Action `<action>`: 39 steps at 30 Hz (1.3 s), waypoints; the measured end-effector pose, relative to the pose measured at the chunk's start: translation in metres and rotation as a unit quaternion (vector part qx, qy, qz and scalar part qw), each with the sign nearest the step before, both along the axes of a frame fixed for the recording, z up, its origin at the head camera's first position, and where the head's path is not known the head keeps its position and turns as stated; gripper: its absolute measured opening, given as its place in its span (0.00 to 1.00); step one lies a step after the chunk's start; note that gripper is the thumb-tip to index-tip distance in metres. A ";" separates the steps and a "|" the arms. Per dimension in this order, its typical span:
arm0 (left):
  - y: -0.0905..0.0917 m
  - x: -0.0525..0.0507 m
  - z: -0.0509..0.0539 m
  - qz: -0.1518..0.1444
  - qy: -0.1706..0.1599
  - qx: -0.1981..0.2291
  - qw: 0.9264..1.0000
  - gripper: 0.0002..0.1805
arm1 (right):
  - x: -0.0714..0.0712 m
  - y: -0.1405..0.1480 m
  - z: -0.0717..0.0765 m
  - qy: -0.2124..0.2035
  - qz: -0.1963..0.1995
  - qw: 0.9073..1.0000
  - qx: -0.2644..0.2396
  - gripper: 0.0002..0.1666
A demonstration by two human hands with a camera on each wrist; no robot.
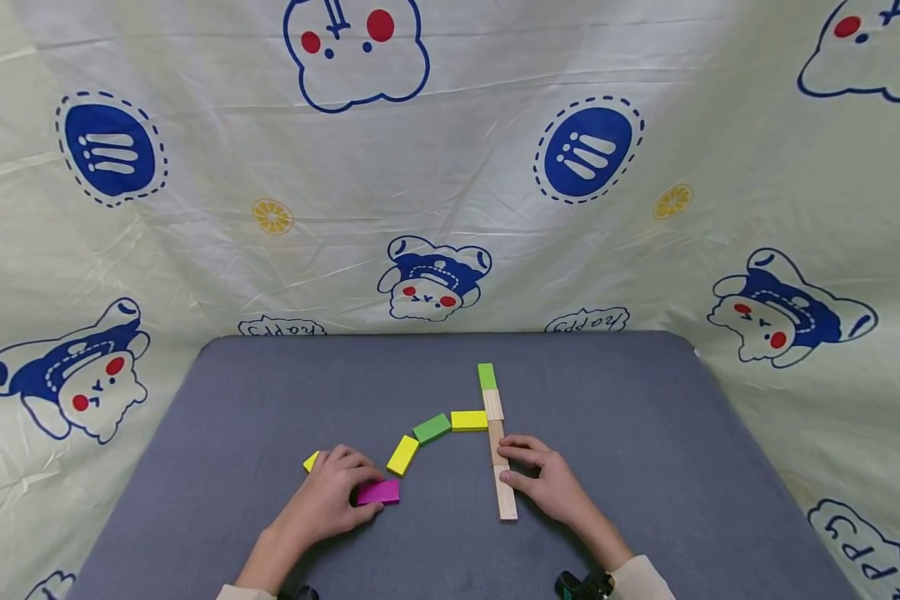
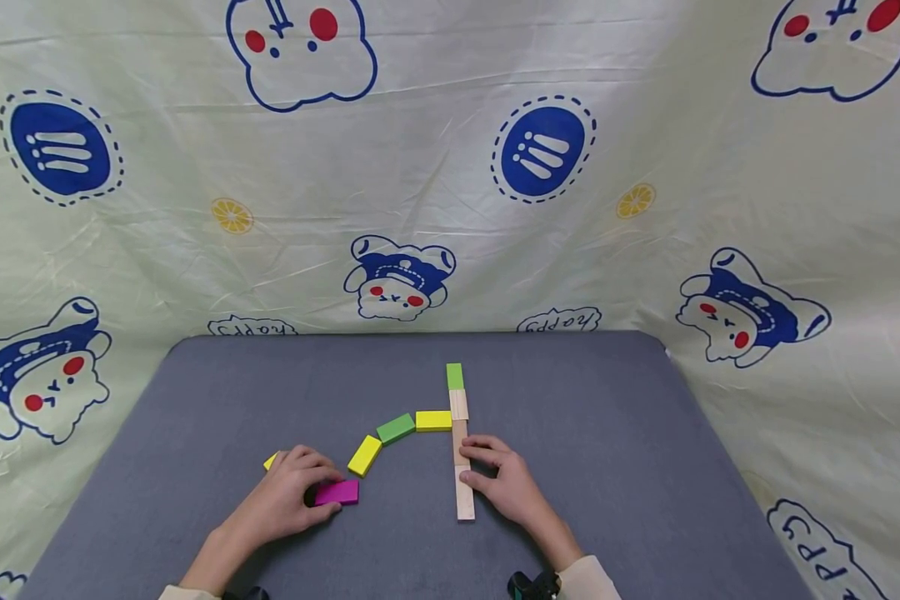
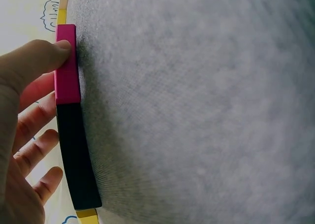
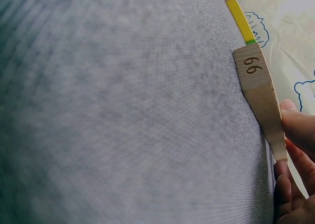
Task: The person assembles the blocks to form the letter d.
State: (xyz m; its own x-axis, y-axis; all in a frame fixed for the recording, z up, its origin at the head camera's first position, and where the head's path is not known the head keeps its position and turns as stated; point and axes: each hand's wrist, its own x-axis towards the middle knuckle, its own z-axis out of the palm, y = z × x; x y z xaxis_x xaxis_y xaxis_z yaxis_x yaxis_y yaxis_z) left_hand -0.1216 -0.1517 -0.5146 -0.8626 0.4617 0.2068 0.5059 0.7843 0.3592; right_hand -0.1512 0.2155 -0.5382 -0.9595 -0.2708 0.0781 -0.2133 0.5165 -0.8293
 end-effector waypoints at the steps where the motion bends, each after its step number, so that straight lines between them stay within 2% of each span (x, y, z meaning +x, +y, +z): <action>1: 0.000 0.000 0.000 -0.001 0.000 0.000 1.000 0.14 | 0.000 0.000 0.000 -0.001 0.000 1.000 -0.001 0.22; 11: 0.000 -0.001 0.002 -0.008 0.007 -0.007 1.000 0.15 | -0.001 0.000 0.001 -0.005 -0.003 1.000 -0.006 0.21; 16: 0.002 -0.001 0.005 -0.030 0.025 0.011 0.999 0.14 | -0.001 0.000 0.001 -0.008 -0.004 1.000 -0.005 0.21; 22: 0.007 0.000 0.012 -0.048 0.007 0.038 0.998 0.14 | 0.000 0.000 0.001 -0.003 -0.003 1.000 -0.003 0.21; 26: 0.011 0.003 0.014 -0.049 -0.005 0.037 0.998 0.14 | 0.000 0.000 0.001 -0.004 -0.005 1.000 0.001 0.21; 32: 0.017 0.006 0.012 -0.061 -0.030 0.040 0.997 0.15 | -0.001 -0.001 0.000 -0.012 -0.008 1.000 0.006 0.21; 35: 0.020 0.007 0.009 -0.077 -0.016 0.047 0.996 0.15 | 0.000 0.000 0.001 -0.011 -0.007 1.000 0.004 0.21; 39: 0.024 0.008 0.005 -0.101 0.018 0.057 0.993 0.14 | 0.000 -0.001 0.002 -0.015 -0.007 1.000 0.003 0.21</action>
